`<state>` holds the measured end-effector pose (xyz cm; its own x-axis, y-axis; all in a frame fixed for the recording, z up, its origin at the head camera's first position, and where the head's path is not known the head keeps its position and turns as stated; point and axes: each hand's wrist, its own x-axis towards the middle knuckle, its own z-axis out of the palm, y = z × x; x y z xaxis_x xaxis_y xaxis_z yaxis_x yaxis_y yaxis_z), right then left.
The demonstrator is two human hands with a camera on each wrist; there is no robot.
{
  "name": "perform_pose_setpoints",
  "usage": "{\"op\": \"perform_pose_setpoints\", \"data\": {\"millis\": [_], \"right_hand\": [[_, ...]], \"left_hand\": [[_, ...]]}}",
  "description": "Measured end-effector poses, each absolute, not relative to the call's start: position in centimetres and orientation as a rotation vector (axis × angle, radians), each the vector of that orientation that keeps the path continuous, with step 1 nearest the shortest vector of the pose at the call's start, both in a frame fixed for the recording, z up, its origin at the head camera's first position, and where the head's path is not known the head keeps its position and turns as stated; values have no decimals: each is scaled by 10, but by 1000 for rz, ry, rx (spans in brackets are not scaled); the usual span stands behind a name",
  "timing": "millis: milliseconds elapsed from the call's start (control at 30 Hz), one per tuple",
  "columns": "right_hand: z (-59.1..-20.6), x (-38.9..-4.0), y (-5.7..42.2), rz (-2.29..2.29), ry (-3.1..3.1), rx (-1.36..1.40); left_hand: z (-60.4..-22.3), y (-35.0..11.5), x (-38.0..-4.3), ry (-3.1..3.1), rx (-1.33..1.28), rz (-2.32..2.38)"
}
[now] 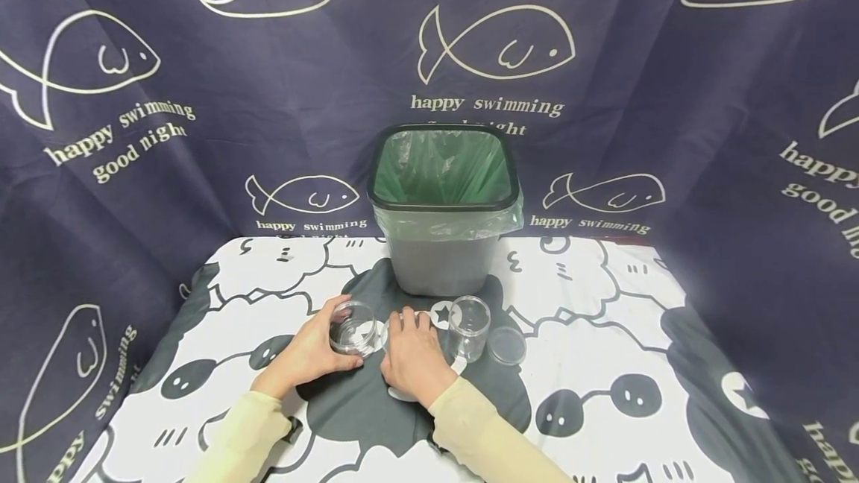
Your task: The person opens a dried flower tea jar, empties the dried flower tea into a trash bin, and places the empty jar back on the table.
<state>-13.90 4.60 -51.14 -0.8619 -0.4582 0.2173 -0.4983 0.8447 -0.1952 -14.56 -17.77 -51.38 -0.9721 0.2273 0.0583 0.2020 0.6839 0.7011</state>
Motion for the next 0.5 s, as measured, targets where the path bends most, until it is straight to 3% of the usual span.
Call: {"op": "perform_pose_setpoints", "data": {"millis": [500], "right_hand": [[-496,-137,48,427,-2843,720]], "left_hand": [[-501,-178,-150,2803,369,1165]]}}
